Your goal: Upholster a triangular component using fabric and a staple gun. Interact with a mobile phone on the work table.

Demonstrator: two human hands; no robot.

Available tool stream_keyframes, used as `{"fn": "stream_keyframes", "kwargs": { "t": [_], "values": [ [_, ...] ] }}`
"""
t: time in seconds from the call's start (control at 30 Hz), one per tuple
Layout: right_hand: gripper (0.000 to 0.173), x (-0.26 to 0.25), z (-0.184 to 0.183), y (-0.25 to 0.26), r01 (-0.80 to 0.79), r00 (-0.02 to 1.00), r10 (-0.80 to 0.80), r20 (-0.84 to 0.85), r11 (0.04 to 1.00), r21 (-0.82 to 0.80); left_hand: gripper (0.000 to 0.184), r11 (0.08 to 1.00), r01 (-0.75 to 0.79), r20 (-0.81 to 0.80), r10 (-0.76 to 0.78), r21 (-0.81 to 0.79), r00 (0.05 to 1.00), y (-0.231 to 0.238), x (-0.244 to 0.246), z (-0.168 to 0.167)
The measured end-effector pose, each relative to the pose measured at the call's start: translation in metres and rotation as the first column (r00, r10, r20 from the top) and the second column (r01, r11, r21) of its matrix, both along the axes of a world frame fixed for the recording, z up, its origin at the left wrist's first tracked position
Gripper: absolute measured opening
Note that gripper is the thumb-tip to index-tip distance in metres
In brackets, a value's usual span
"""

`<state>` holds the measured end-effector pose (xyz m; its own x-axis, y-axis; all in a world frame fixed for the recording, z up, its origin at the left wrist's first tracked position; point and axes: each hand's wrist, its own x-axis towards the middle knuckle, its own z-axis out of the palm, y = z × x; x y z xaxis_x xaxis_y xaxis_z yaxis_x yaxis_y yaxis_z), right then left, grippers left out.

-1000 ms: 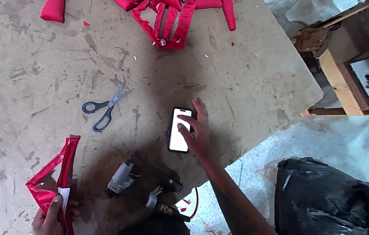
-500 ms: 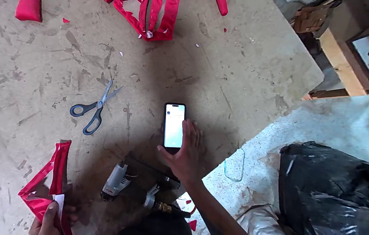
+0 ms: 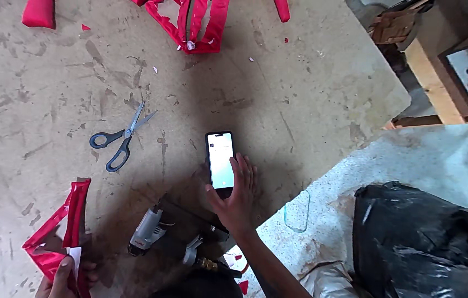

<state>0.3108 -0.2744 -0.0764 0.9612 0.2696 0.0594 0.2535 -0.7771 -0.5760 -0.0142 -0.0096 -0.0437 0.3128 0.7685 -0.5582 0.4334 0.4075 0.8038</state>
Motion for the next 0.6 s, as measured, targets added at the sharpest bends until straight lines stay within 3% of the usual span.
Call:
{"fn": "stream_keyframes", "kwargs": {
  "t": [0.17, 0.27, 0.33, 0.47, 0.6],
  "values": [
    [0.047, -0.0041, -0.0011, -0.0056, 0.023, 1.0, -0.022, -0.009, 0.987, 0.16, 0.034, 1.0, 0.0, 0.007, 0.0, -0.006, 1.0, 0.0005, -0.0017, -0.0018],
    [0.032, -0.0041, -0.004, -0.0045, 0.042, 0.999, -0.039, -0.022, 0.988, 0.146, 0.033, 1.0, 0.004, 0.018, -0.004, -0.008, 1.0, 0.0001, -0.0007, -0.0009],
    [0.034, -0.0023, -0.0031, -0.0014, 0.049, 0.998, -0.046, -0.044, 0.996, 0.08, 0.034, 1.0, 0.008, 0.014, -0.008, -0.007, 1.0, 0.0003, -0.0009, -0.0007],
    [0.059, -0.0011, -0.0011, 0.0006, 0.047, 0.998, -0.045, -0.042, 0.998, 0.036, 0.034, 1.0, 0.009, 0.011, -0.009, 0.005, 1.0, 0.0011, -0.003, -0.001],
    [0.056, -0.0033, -0.0029, -0.0009, 0.058, 0.998, -0.055, -0.032, 0.995, 0.086, 0.033, 1.0, 0.004, 0.003, -0.004, 0.008, 1.0, 0.0001, -0.0012, -0.0002]
  ]
}}
